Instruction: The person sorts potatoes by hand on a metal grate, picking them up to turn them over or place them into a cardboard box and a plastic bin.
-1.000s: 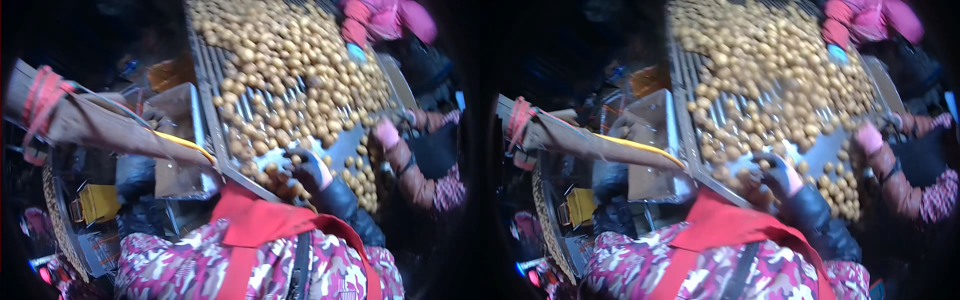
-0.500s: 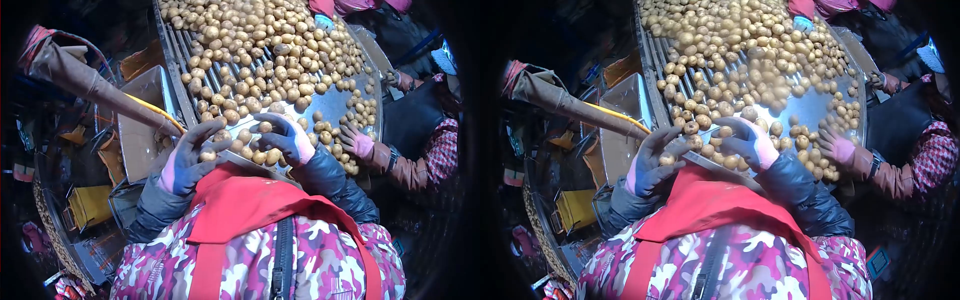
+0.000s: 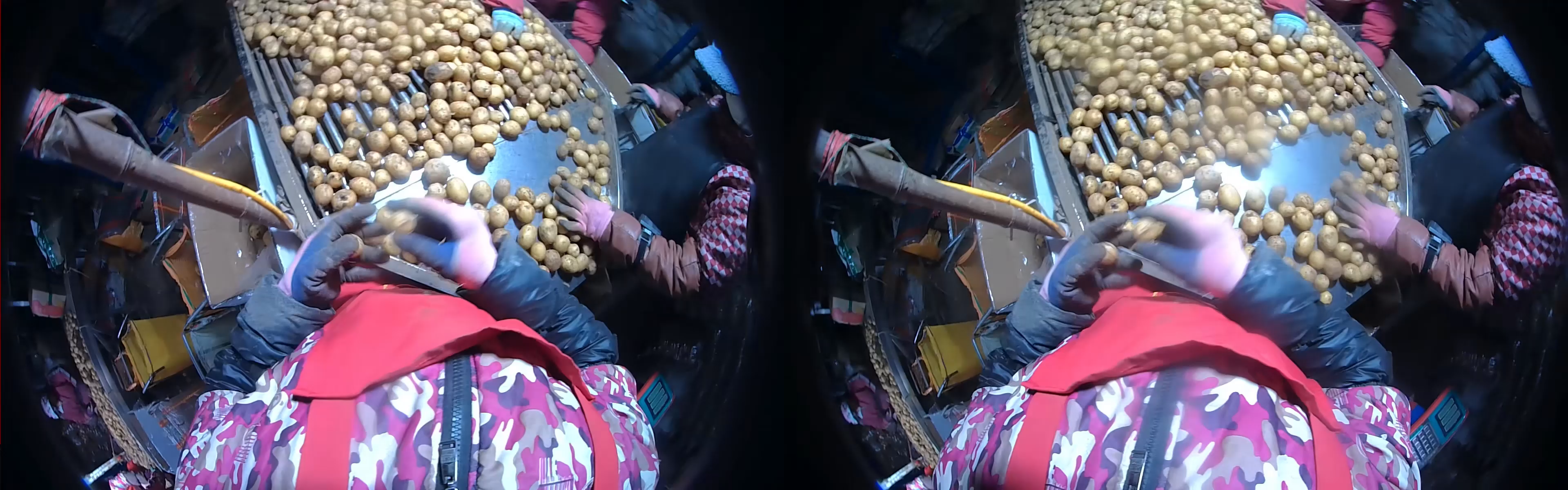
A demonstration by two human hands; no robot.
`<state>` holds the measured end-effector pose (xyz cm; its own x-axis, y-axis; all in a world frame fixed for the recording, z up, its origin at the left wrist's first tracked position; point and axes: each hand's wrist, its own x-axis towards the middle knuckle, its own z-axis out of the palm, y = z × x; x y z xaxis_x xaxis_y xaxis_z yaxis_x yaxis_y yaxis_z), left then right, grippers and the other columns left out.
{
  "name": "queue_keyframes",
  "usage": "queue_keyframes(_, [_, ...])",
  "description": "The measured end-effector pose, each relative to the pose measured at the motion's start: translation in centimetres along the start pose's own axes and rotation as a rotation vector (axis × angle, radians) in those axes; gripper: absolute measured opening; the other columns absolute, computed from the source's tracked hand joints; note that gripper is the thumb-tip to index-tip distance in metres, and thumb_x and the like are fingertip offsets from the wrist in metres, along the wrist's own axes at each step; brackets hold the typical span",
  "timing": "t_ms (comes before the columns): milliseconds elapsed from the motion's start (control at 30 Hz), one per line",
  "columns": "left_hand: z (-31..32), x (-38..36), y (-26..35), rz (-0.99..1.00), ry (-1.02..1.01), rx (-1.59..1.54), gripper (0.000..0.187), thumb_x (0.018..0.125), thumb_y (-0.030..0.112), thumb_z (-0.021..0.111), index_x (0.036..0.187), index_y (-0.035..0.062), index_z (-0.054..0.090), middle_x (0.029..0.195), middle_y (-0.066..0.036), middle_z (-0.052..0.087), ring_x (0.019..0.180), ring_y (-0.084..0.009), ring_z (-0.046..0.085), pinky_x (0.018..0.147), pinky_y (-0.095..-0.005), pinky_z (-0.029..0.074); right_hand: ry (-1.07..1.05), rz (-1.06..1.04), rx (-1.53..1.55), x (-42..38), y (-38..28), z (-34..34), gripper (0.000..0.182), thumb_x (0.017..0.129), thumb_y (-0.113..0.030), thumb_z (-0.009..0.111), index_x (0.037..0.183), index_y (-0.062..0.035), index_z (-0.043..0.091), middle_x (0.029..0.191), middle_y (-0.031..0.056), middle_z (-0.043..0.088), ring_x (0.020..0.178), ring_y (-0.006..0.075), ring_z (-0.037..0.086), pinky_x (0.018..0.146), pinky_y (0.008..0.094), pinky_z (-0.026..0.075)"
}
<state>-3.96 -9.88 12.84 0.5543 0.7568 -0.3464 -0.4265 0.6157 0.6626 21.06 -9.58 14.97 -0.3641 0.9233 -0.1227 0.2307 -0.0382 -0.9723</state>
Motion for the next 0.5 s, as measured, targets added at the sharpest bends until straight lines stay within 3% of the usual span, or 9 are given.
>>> queue_keyframes(33, [0.5, 0.3, -0.5, -0.075, -0.015, -0.11, 0.073, 0.093, 0.028, 0.08, 0.153, 0.0047, 0.046, 0.146, -0.014, 0.057, 0.127, -0.0256, 0.062, 0.104, -0.0431, 0.055, -0.058, -0.133, -0.167, -0.1, -0.3, 0.2, 0.051, 0.093, -0.029, 0.078, 0.138, -0.0116, 0.063, 0.1, 0.0134, 0.075, 0.085, 0.0197, 0.073, 0.077, 0.034, 0.058])
queue_keyframes(67, [-0.2, 1.5, -2.5, -0.064, 0.032, -0.269, 0.053, 0.097, 0.022, 0.075, 0.144, 0.0068, 0.056, 0.134, -0.011, 0.062, 0.112, -0.0215, 0.066, 0.095, -0.0396, 0.057, -0.074, -0.171, -0.173, 0.2, 1.1, 1.0, 0.053, 0.093, -0.034, 0.077, 0.139, -0.012, 0.063, 0.104, 0.0157, 0.075, 0.09, 0.0264, 0.074, 0.082, 0.038, 0.058])
queue_keyframes(133, [-1.9, 2.0, -3.2, 0.425, -0.15, 0.702, 0.041, 0.098, 0.015, 0.069, 0.138, 0.0062, 0.06, 0.124, -0.009, 0.063, 0.098, -0.0192, 0.066, 0.083, -0.0352, 0.056, -0.082, -0.179, -0.29, 0.3, 2.0, 1.3, 0.054, 0.094, -0.042, 0.071, 0.139, -0.0125, 0.062, 0.109, 0.0186, 0.075, 0.099, 0.0373, 0.073, 0.087, 0.045, 0.057])
queue_keyframes(200, [-2.6, 0.9, -2.9, 0.18, -0.188, 0.699, 0.026, 0.097, 0.006, 0.063, 0.123, 0.0014, 0.065, 0.106, -0.006, 0.061, 0.076, -0.0133, 0.059, 0.063, -0.0276, 0.049, -0.02, -0.087, -0.312, 0.4, 3.8, 0.7, 0.054, 0.094, -0.042, 0.071, 0.139, -0.013, 0.063, 0.107, 0.018, 0.075, 0.098, 0.0365, 0.073, 0.086, 0.0446, 0.057])
queue_keyframes(267, [-5.6, -0.7, -4.0, 0.367, -0.111, 0.623, 0.024, 0.097, 0.011, 0.065, 0.119, 0.0011, 0.065, 0.103, -0.007, 0.06, 0.071, -0.0109, 0.056, 0.06, -0.0241, 0.045, 0.06, 0.046, -0.329, 0.4, 6.0, -0.2, 0.052, 0.094, -0.04, 0.069, 0.138, -0.0135, 0.064, 0.102, 0.0169, 0.075, 0.095, 0.0359, 0.073, 0.083, 0.0447, 0.057])
queue_keyframes(367, [-10.9, -5.4, -1.1, 0.074, 0.189, 0.126, 0.019, 0.099, 0.012, 0.067, 0.116, 0.0049, 0.064, 0.09, -0.007, 0.062, 0.076, -0.0162, 0.06, 0.062, -0.0248, 0.048, 0.145, 0.07, -0.511, -0.1, 10.7, -1.9, 0.039, 0.094, -0.034, 0.067, 0.126, -0.0114, 0.065, 0.105, 0.0165, 0.073, 0.099, 0.0368, 0.07, 0.086, 0.0465, 0.055])
queue_keyframes(433, [-16.3, -7.7, 0.2, 0.173, 0.494, -0.107, 0.024, 0.101, 0.029, 0.066, 0.116, 0.0097, 0.063, 0.094, -0.007, 0.061, 0.078, -0.0185, 0.063, 0.064, -0.0286, 0.054, 0.186, 0.007, -0.645, -0.1, 12.4, -2.1, 0.036, 0.093, -0.033, 0.068, 0.123, -0.012, 0.065, 0.108, 0.0152, 0.071, 0.102, 0.0368, 0.069, 0.087, 0.0476, 0.054])
queue_keyframes(467, [-18.7, -7.9, -0.6, 0.347, 0.7, 0.084, 0.027, 0.102, 0.035, 0.065, 0.116, 0.0121, 0.063, 0.097, -0.007, 0.061, 0.078, -0.0191, 0.064, 0.063, -0.0288, 0.054, 0.207, -0.02, -0.715, -0.2, 13.0, -2.3, 0.035, 0.093, -0.032, 0.068, 0.122, -0.0123, 0.064, 0.109, 0.0146, 0.07, 0.103, 0.0368, 0.068, 0.088, 0.0482, 0.053])
queue_keyframes(500, [-18.0, -7.8, 0.2, 0.309, 0.85, 0.1, 0.028, 0.102, 0.037, 0.065, 0.115, 0.0127, 0.063, 0.101, -0.008, 0.061, 0.078, -0.0194, 0.065, 0.062, -0.029, 0.055, 0.261, -0.138, -0.761, 0.6, 12.9, -2.1, 0.038, 0.091, -0.031, 0.069, 0.124, -0.0121, 0.064, 0.109, 0.0136, 0.068, 0.104, 0.0361, 0.066, 0.089, 0.0489, 0.052])
